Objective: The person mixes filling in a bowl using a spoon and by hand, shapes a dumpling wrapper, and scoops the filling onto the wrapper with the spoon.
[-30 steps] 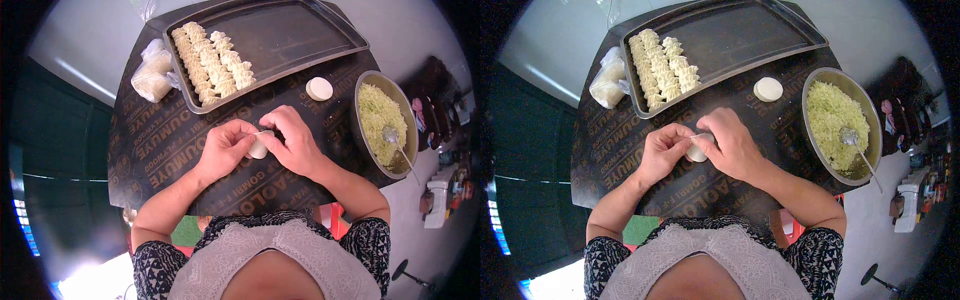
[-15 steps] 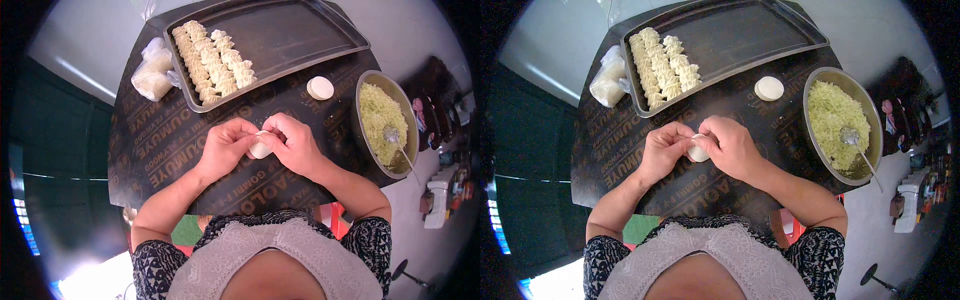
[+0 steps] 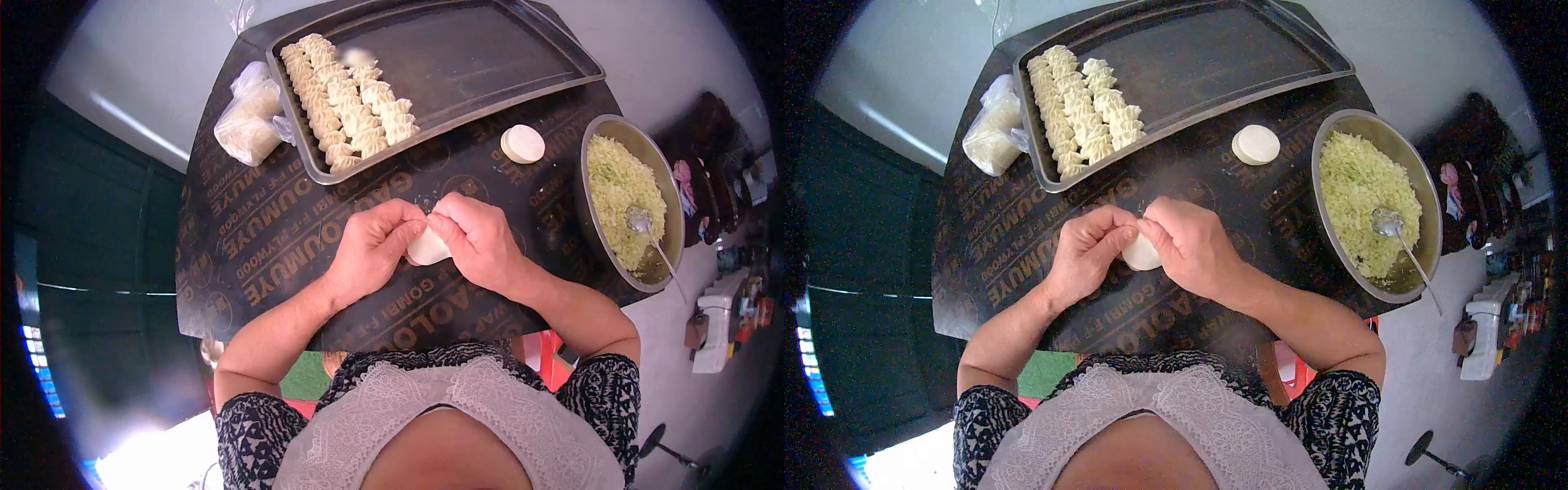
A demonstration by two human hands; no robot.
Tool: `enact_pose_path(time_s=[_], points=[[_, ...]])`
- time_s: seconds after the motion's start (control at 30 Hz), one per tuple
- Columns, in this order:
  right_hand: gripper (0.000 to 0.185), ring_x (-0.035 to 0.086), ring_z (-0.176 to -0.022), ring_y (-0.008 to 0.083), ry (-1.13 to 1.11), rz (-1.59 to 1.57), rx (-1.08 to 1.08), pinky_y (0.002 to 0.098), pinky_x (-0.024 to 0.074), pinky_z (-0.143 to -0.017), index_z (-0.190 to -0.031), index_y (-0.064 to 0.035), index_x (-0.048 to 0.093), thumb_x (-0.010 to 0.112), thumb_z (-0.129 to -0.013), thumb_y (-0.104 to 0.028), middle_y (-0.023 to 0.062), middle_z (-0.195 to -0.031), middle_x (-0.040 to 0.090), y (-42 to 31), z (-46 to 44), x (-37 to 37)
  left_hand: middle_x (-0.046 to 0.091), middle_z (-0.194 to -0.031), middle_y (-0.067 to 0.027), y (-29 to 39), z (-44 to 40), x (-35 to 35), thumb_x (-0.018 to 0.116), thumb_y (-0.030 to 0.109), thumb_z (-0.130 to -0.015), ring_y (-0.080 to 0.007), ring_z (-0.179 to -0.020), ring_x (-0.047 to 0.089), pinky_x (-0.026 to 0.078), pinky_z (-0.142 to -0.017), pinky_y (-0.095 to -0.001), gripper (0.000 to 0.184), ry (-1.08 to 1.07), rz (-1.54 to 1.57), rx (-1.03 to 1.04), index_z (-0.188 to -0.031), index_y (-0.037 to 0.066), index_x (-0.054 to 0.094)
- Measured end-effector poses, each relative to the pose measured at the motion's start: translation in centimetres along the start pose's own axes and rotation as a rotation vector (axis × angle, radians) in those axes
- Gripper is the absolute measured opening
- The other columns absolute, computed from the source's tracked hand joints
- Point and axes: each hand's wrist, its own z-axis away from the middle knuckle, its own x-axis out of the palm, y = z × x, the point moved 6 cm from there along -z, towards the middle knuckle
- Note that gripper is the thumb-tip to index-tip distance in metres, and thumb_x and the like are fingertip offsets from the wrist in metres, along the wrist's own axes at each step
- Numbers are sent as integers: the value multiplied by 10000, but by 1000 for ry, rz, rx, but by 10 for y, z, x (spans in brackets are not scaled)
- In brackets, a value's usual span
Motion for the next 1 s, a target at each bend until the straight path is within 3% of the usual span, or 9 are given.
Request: enact_pose_path(time_s=[0.1,0.2,0.33,0.4,0.53,0.6,0.93,1.0], points=[[99,588,-669,223,34,-79,52,310,447,-595,-861,16,532,572,-893,-68,140,-745,561,7,0,0,634,-837,-34,-2,-3,2,567,43,-910,-58,-720,588,482,-601,-200,121,12,194,-77,-1018,-9,552],[96,595,-684,189,123,-126,34,301,459,-608,-908,13,532,574,-894,-71,125,-762,578,11,-1,0,651,-855,-53,-8,-6,-1,586,39,-899,-61,-743,603,485,-605,-196,147,24,202,-63,-1028,-10,534],[108,597,-689,180,42,-87,27,303,461,-605,-933,6,533,583,-890,-80,117,-766,583,9,-2,-1,648,-835,-42,-10,-6,-3,581,42,-904,-55,-730,600,486,-606,-194,114,28,176,-79,-1001,-2,539],[109,604,-707,342,-26,-46,34,388,469,-601,-902,-16,533,594,-867,-99,170,-774,591,5,-3,0,646,-815,-32,-10,-5,-2,578,39,-906,-53,-716,597,486,-604,-193,94,10,171,-75,-985,3,542],[111,597,-702,351,-33,-56,32,396,463,-593,-877,-20,525,594,-863,-106,172,-760,582,8,-1,4,637,-822,-25,-9,-3,2,566,32,-911,-52,-722,593,487,-605,-193,73,-19,178,-74,-977,6,545],[101,587,-639,269,-34,-27,30,333,456,-578,-862,-9,527,597,-869,-80,145,-721,574,8,-1,5,622,-830,-16,-7,-2,3,550,34,-921,-50,-731,582,492,-611,-198,54,-34,189,-56,-967,7,558],[79,582,-645,286,-33,-16,-1,342,450,-576,-851,-8,531,591,-867,-58,157,-722,555,2,-1,4,604,-807,-4,1,1,-1,522,69,-942,-48,-712,566,500,-615,-207,106,-51,44,-13,-997,0,581],[74,574,-637,241,5,-66,19,317,449,-582,-864,-5,531,589,-872,-51,138,-717,547,6,-1,3,624,-820,-18,-5,0,-2,544,59,-928,-51,-717,583,499,-601,-205,95,-21,83,-49,-992,-5,574]])
